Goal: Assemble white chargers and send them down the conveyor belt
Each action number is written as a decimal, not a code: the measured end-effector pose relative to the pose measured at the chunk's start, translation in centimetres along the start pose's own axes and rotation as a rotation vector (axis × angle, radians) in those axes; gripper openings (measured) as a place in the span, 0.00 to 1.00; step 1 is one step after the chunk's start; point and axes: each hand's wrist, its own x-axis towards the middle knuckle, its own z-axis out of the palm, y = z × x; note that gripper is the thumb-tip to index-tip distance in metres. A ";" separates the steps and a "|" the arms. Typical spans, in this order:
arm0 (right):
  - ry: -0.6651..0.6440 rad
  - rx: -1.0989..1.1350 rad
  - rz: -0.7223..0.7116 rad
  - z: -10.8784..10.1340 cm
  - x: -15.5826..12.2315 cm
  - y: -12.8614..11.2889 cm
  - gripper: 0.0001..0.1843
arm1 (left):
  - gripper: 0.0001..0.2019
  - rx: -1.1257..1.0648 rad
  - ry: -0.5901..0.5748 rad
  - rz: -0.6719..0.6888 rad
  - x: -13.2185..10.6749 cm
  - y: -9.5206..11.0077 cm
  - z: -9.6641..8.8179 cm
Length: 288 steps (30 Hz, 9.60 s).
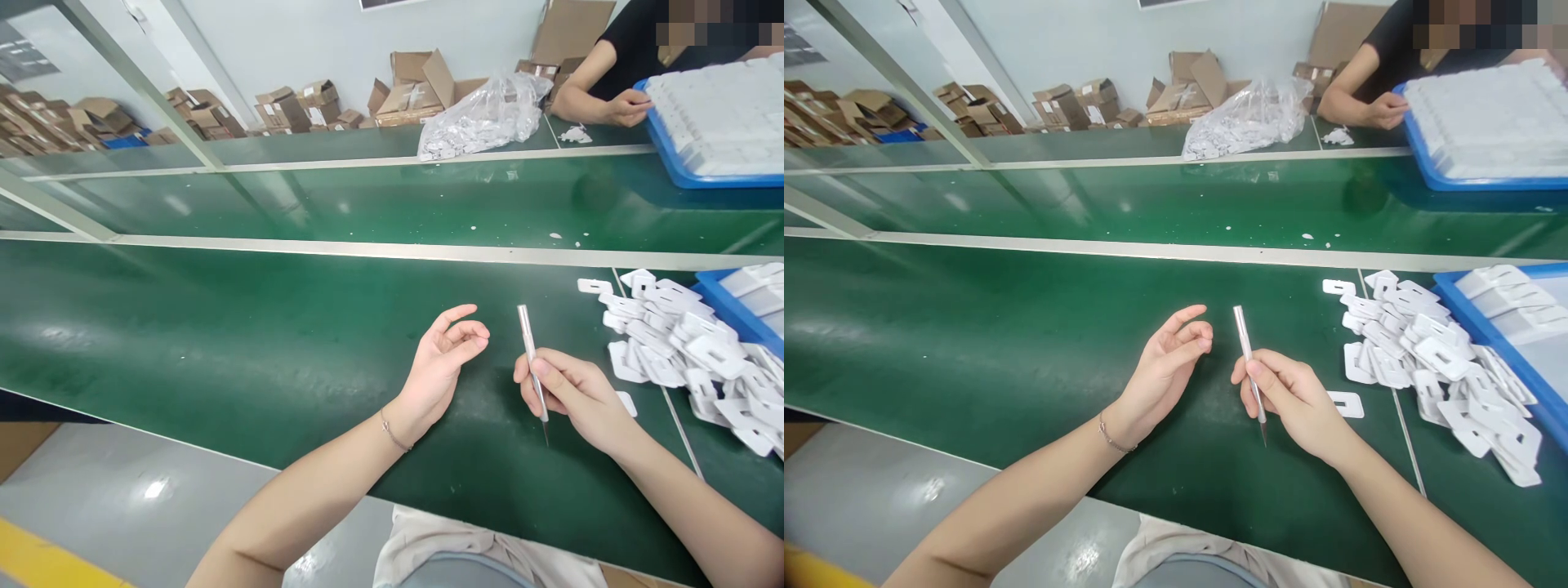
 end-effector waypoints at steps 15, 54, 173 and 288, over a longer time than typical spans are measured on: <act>0.023 -0.027 0.004 0.1 0.1 -0.1 0.24 | 0.16 -0.017 0.007 -0.025 0.2 -0.1 0.1; 0.244 0.158 -0.240 -0.8 -0.8 -1.8 0.03 | 0.08 0.222 -0.200 -0.279 -2.3 1.1 0.9; 0.007 -0.170 -0.371 -1.3 -1.1 -1.8 0.10 | 0.09 0.361 -0.236 -0.296 -2.4 1.3 0.9; 0.216 0.022 -0.490 -0.7 -1.3 -1.1 0.09 | 0.37 -0.184 -0.435 -0.217 -1.9 1.1 0.3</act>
